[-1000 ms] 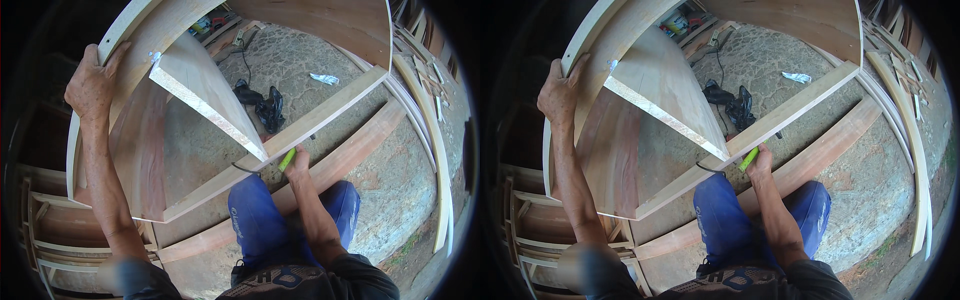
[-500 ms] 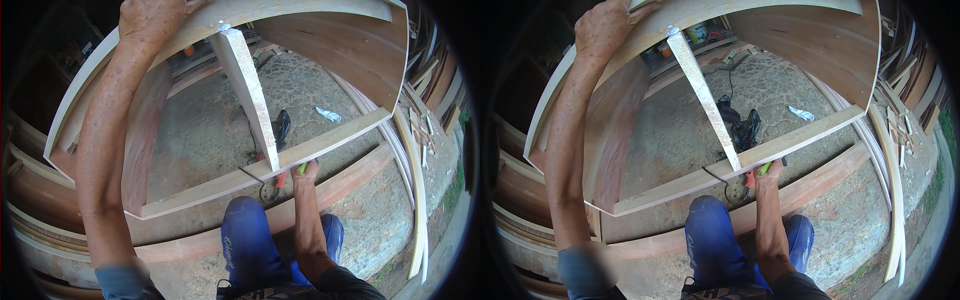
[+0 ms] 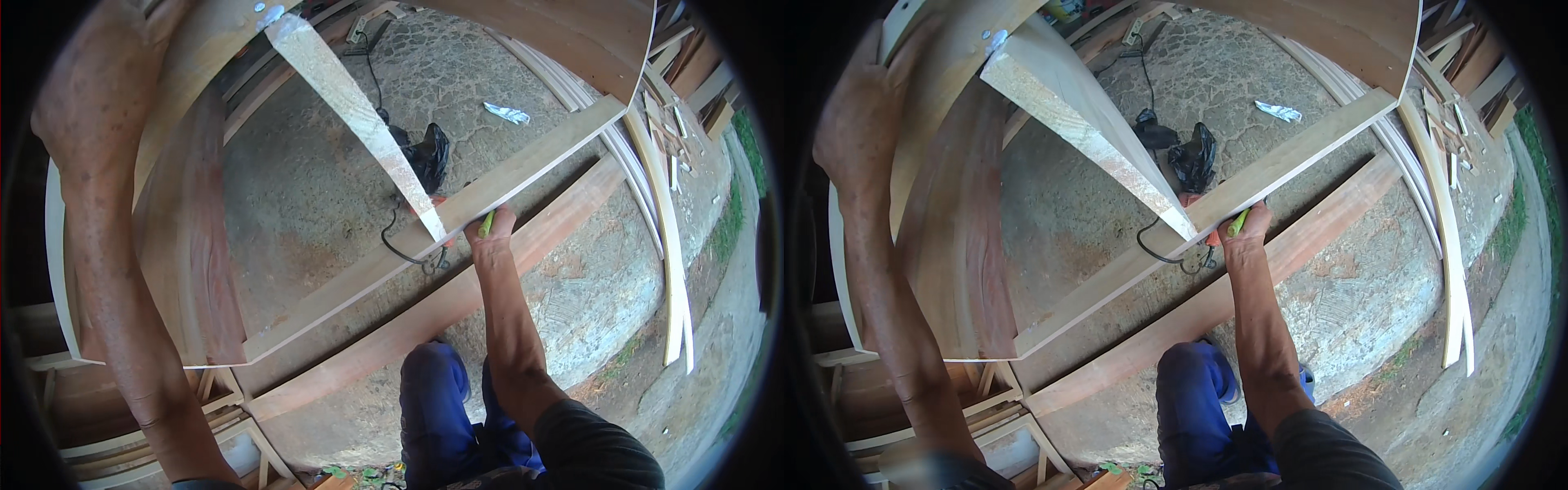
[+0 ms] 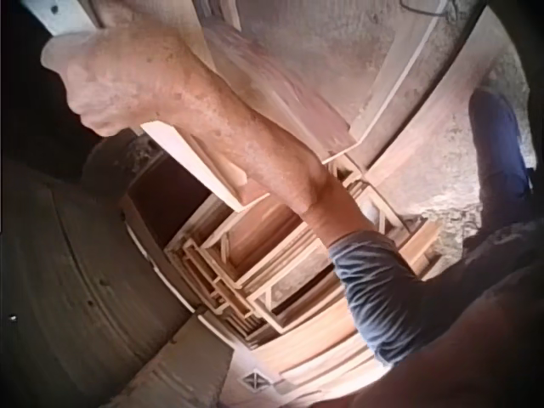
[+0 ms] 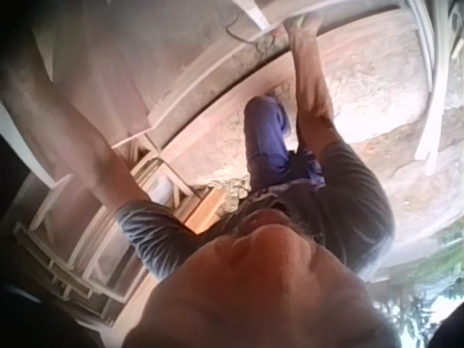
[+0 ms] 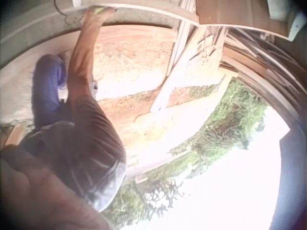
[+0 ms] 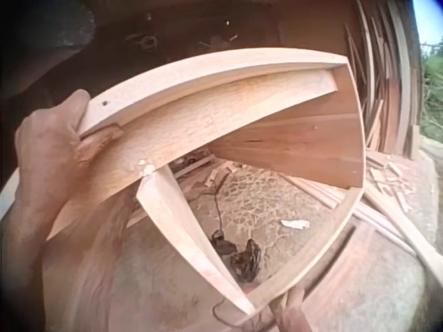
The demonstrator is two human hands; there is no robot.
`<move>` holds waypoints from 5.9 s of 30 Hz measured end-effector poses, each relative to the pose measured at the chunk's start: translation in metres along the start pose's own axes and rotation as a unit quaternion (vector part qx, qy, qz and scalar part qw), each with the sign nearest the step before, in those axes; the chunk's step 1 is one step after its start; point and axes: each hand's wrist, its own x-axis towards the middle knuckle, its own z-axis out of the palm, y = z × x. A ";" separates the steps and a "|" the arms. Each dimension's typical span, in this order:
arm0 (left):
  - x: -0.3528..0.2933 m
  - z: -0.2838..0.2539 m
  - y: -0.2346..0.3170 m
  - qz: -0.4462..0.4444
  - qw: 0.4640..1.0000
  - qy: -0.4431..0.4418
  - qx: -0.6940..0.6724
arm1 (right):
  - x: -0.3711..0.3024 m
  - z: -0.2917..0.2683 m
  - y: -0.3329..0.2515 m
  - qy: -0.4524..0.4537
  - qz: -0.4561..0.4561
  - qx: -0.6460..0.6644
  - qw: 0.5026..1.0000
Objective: The person assembles a large wooden frame on the floor, using a nail gun to attach a curved wooden piece to the frame structure. They then use a hammer to secure the joints and adjust the alignment of the frame components.
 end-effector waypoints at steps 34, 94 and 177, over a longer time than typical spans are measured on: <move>-0.048 -0.010 -0.051 0.256 0.923 -0.059 -0.283 | 0.002 0.004 0.022 0.238 0.001 0.054 0.970; -0.269 0.115 0.117 -0.365 0.359 -0.783 -0.352 | -0.233 -0.078 0.014 0.319 0.122 0.170 0.925; -0.270 0.120 0.119 -0.361 0.322 -0.769 -0.417 | -0.208 -0.036 0.001 0.361 0.227 0.126 0.896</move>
